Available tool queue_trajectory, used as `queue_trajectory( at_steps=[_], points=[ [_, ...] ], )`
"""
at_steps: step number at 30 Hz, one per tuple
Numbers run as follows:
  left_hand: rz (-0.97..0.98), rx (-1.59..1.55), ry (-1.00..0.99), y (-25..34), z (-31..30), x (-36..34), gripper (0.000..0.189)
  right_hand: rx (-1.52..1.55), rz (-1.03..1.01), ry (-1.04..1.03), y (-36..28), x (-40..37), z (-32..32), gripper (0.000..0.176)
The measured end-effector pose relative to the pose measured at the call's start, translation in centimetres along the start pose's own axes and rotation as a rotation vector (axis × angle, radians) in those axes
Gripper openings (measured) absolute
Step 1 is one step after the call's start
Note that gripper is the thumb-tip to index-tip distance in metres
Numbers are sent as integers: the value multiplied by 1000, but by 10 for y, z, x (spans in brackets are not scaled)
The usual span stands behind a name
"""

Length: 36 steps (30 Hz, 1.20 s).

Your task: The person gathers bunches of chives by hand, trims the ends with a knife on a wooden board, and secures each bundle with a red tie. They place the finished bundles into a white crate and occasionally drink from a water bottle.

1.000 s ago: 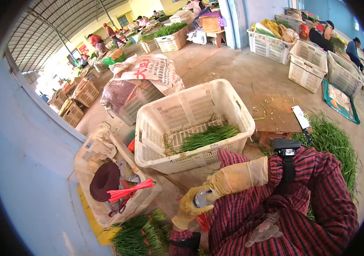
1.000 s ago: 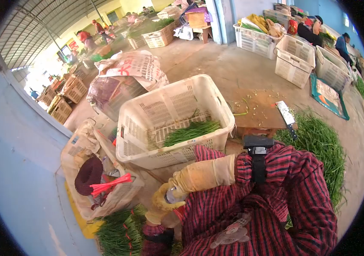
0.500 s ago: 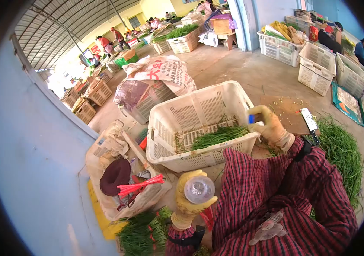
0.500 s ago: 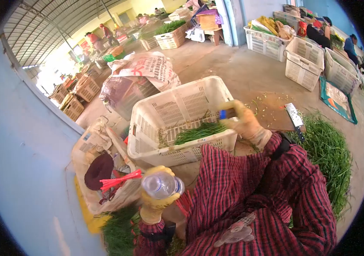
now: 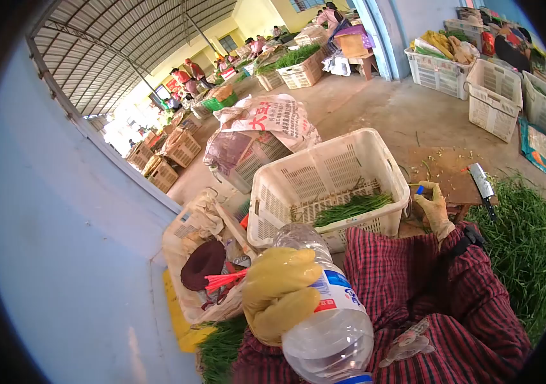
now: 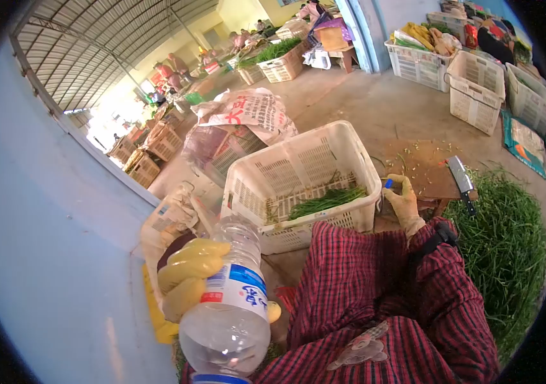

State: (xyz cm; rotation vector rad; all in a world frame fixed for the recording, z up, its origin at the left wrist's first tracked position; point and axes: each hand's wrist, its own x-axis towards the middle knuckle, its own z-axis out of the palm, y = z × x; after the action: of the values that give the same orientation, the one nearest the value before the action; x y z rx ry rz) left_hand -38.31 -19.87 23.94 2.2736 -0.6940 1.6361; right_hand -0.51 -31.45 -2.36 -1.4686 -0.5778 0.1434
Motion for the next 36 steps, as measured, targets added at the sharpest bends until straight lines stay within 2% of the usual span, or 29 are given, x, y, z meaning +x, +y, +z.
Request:
queue_trajectory(
  at_steps=[2,3,5,10,15,18,19,21,24,30,36],
  points=[
    [29,18,-4,5,3,12,35,-72,-80,20,14,4,-1,40],
    [41,37,-5,8,2,18,35,-64,-82,17,1,0,-1,40],
    [66,76,-1,15,0,29,35,-12,33,1,-22,-8,-2,42],
    [113,192,66,29,0,55,35,30,-27,17,6,2,-6,42],
    [115,305,185,45,8,72,35,3,-54,25,8,2,-11,42],
    [138,339,169,57,0,83,34,44,-36,25,7,2,-9,42],
    [74,454,-14,69,-5,86,71,41,-12,22,4,1,-10,42],
    [15,568,-198,76,-12,90,109,41,8,22,5,1,-11,42],
    [34,574,-250,77,-15,93,111,57,-19,22,4,1,-10,43],
    [-26,447,-207,63,-13,78,94,55,-25,6,2,-1,-11,41],
    [-296,288,-177,56,-4,20,77,-24,-67,-20,5,2,-9,37]
  ],
)
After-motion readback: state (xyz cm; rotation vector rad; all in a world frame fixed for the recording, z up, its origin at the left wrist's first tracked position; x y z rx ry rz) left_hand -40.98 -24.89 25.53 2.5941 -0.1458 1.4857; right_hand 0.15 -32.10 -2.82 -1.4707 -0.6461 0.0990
